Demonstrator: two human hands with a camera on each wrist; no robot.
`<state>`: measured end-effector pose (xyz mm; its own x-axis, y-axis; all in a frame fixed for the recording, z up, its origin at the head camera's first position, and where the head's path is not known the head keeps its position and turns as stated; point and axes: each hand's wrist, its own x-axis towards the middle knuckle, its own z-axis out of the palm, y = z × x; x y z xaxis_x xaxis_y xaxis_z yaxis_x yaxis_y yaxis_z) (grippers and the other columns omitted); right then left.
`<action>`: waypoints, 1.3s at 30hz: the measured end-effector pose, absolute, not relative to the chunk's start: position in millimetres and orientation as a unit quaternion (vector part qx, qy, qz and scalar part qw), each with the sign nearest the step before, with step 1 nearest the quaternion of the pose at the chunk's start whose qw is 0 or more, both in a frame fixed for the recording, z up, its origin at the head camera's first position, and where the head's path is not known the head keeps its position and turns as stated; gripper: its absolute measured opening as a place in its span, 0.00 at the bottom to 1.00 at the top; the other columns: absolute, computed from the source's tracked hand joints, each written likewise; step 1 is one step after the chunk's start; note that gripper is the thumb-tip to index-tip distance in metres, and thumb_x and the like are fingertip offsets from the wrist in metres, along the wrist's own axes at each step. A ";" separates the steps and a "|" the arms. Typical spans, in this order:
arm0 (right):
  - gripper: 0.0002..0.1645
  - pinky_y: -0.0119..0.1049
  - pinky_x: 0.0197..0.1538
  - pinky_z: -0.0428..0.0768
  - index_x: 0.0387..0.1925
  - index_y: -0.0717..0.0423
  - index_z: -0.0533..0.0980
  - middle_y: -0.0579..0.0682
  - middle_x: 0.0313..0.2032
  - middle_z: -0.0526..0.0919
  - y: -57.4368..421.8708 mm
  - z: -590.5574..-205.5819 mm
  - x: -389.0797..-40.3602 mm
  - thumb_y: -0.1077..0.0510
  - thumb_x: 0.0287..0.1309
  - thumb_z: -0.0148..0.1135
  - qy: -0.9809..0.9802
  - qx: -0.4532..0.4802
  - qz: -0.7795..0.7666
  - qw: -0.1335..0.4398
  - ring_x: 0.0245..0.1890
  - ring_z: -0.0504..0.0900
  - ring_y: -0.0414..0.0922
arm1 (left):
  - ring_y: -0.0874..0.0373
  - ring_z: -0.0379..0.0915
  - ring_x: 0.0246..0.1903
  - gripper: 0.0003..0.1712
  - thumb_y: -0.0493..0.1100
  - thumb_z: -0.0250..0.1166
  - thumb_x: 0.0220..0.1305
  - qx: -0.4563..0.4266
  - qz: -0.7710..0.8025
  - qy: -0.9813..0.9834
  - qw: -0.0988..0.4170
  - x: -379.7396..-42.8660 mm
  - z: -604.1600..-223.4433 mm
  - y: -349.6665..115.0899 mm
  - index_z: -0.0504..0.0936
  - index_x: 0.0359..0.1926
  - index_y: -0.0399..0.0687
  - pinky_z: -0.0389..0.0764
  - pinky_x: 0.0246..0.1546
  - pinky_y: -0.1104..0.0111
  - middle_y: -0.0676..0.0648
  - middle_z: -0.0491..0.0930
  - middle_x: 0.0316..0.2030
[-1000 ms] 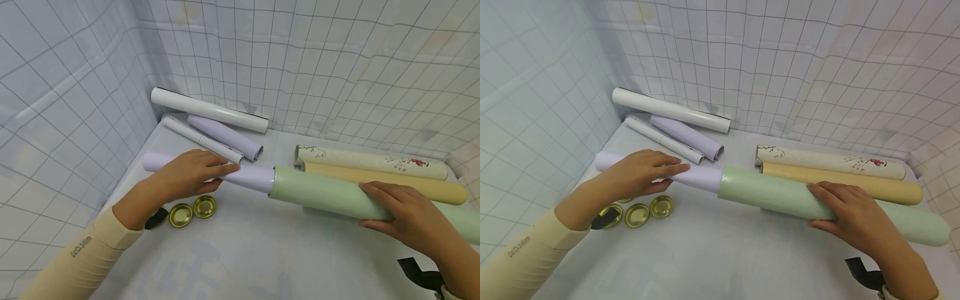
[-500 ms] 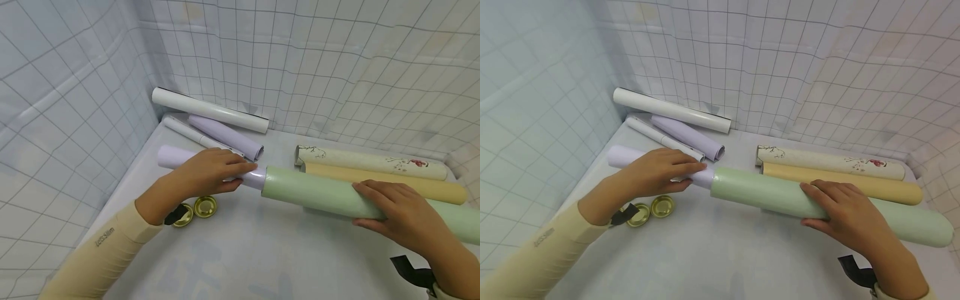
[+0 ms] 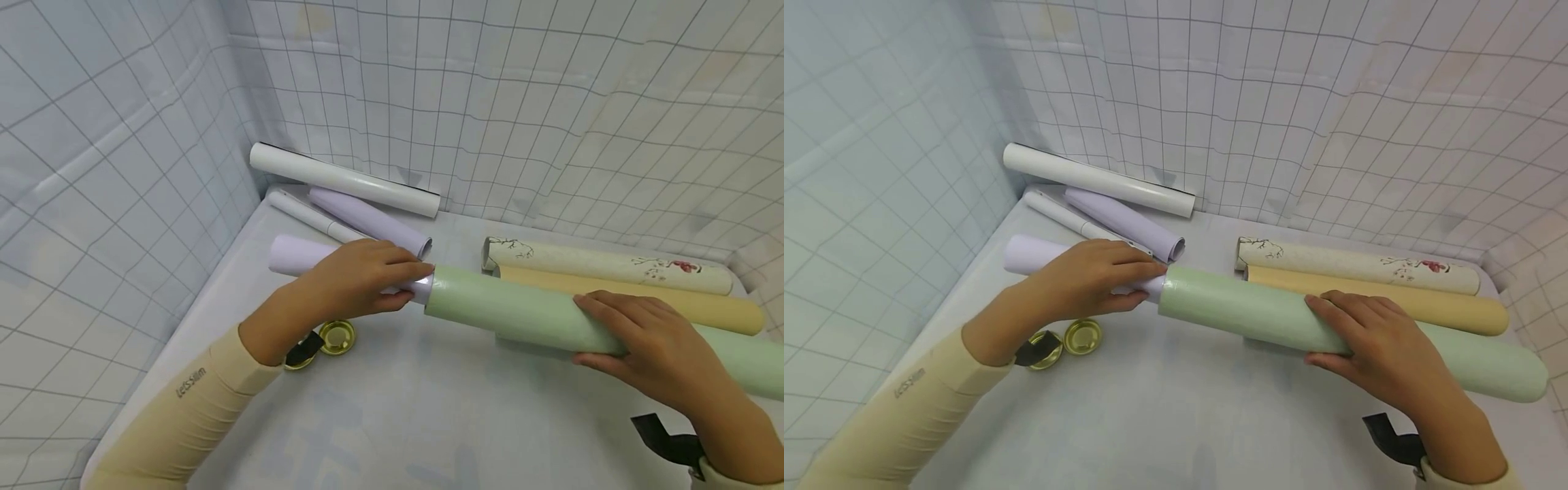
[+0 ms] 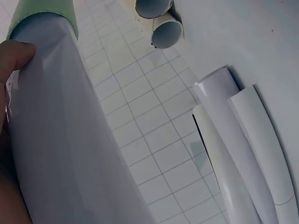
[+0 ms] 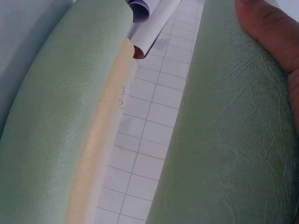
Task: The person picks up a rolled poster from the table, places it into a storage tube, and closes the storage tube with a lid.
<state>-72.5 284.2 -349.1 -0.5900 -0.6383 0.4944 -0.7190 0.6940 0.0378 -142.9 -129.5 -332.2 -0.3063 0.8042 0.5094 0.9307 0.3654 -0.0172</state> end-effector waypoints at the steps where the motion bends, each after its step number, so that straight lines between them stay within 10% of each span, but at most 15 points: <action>1: 0.48 0.37 0.55 0.66 0.57 0.58 0.78 0.55 0.47 0.83 284.1 -349.3 -73.1 0.21 0.62 0.44 -0.886 0.384 0.086 0.246 0.43 0.82 0.54 | 0.57 0.79 0.37 0.19 0.39 0.71 0.57 -0.543 -0.142 -0.797 0.225 -142.8 -332.5 -129.2 0.83 0.51 0.47 0.80 0.36 0.64 0.52 0.84 0.40; 11: 0.48 0.30 0.58 0.65 0.55 0.58 0.79 0.54 0.45 0.84 293.4 -360.0 -79.2 0.21 0.61 0.46 -0.877 0.389 0.104 0.263 0.42 0.82 0.54 | 0.52 0.79 0.42 0.26 0.56 0.76 0.54 -0.486 -0.137 -0.825 0.255 -135.7 -332.1 -143.2 0.84 0.50 0.47 0.78 0.45 0.56 0.50 0.84 0.41; 19: 0.50 0.21 0.64 0.55 0.54 0.60 0.78 0.57 0.45 0.84 304.7 -361.3 -77.0 0.20 0.59 0.47 -0.887 0.376 0.103 0.246 0.43 0.81 0.55 | 0.47 0.77 0.47 0.29 0.50 0.79 0.50 -0.473 -0.151 -0.826 0.269 -131.9 -331.7 -192.5 0.82 0.51 0.43 0.77 0.49 0.53 0.46 0.82 0.45; 26: 0.50 0.19 0.67 0.51 0.53 0.61 0.79 0.58 0.44 0.84 308.5 -362.3 -76.1 0.20 0.58 0.48 -0.884 0.378 0.105 0.255 0.42 0.80 0.56 | 0.47 0.75 0.49 0.26 0.58 0.61 0.69 -0.479 -0.198 -0.815 0.259 -135.9 -329.2 -235.5 0.82 0.51 0.39 0.72 0.54 0.64 0.43 0.80 0.49; 39: 0.49 0.20 0.67 0.54 0.50 0.60 0.80 0.57 0.41 0.85 309.4 -365.4 -77.0 0.20 0.58 0.49 -0.870 0.382 0.122 0.288 0.40 0.80 0.55 | 0.47 0.75 0.50 0.34 0.63 0.61 0.66 -0.453 -0.271 -0.822 0.215 -142.7 -342.5 -262.2 0.81 0.53 0.35 0.67 0.59 0.79 0.39 0.79 0.52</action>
